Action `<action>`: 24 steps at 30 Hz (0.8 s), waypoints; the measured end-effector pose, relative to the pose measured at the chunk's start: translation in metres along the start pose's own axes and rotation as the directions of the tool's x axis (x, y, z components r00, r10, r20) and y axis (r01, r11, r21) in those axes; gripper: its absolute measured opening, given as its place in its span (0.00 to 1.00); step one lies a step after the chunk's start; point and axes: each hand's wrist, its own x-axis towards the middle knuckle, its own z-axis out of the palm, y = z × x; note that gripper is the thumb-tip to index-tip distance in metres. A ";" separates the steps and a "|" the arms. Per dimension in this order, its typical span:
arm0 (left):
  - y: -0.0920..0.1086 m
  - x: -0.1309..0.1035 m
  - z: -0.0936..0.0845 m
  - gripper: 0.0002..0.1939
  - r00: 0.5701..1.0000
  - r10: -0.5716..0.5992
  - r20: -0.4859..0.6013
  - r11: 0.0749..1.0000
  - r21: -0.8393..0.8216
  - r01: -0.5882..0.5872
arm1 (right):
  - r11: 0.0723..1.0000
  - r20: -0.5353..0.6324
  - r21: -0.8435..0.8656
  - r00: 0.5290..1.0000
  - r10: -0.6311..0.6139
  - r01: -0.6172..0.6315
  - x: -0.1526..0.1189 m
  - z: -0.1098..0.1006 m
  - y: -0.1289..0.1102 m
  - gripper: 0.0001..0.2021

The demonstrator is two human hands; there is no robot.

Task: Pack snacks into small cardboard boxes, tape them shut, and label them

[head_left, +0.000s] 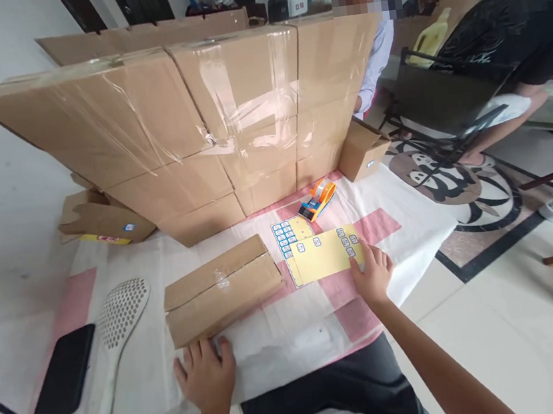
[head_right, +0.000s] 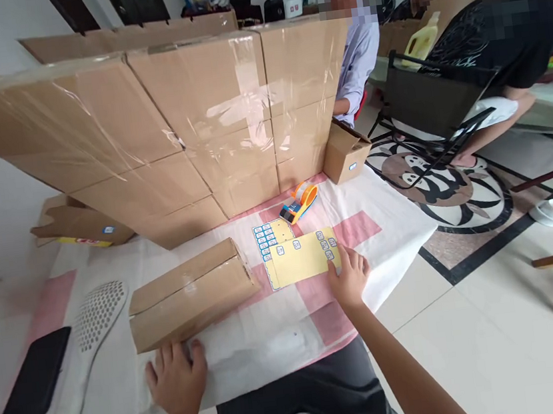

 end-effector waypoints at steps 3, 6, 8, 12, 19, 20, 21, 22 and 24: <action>-0.001 -0.001 0.003 0.26 1.000 -0.012 -0.016 1.000 -0.015 0.011 | 0.999 -0.003 0.036 1.000 -0.005 0.005 0.000 0.000 0.002 0.24; -0.002 -0.002 0.008 0.28 0.999 -0.026 -0.022 0.999 -0.037 0.025 | 0.997 0.040 0.054 0.998 -0.048 0.046 0.001 -0.001 0.003 0.24; -0.002 -0.002 0.009 0.28 0.999 -0.042 -0.030 0.998 -0.057 0.041 | 0.995 0.039 0.085 0.997 -0.059 0.056 0.001 -0.001 0.004 0.23; 0.002 -0.001 0.008 0.29 0.996 -0.076 -0.041 0.994 -0.083 0.072 | 0.989 0.013 0.141 0.999 -0.052 0.050 0.000 -0.001 0.006 0.21; 0.006 0.000 0.004 0.30 0.992 -0.118 -0.043 0.988 -0.108 0.113 | 0.980 0.036 0.192 0.997 -0.065 0.057 0.000 -0.002 0.007 0.21; 0.007 0.000 0.003 0.29 0.991 -0.126 -0.043 0.986 -0.118 0.120 | 0.979 0.036 0.200 0.998 -0.059 0.051 0.000 -0.002 0.007 0.21; 0.007 0.000 0.003 0.28 0.990 -0.135 -0.043 0.983 -0.128 0.128 | 0.977 0.039 0.209 0.998 -0.052 0.043 0.000 -0.003 0.007 0.22; 0.008 0.000 0.002 0.27 0.989 -0.143 -0.042 0.981 -0.139 0.136 | 0.975 0.046 0.222 0.998 -0.041 0.030 0.000 -0.003 0.007 0.22; 0.009 0.000 0.002 0.26 0.987 -0.153 -0.045 0.977 -0.158 0.145 | 0.965 0.063 0.262 0.998 -0.007 -0.010 0.000 -0.005 0.008 0.23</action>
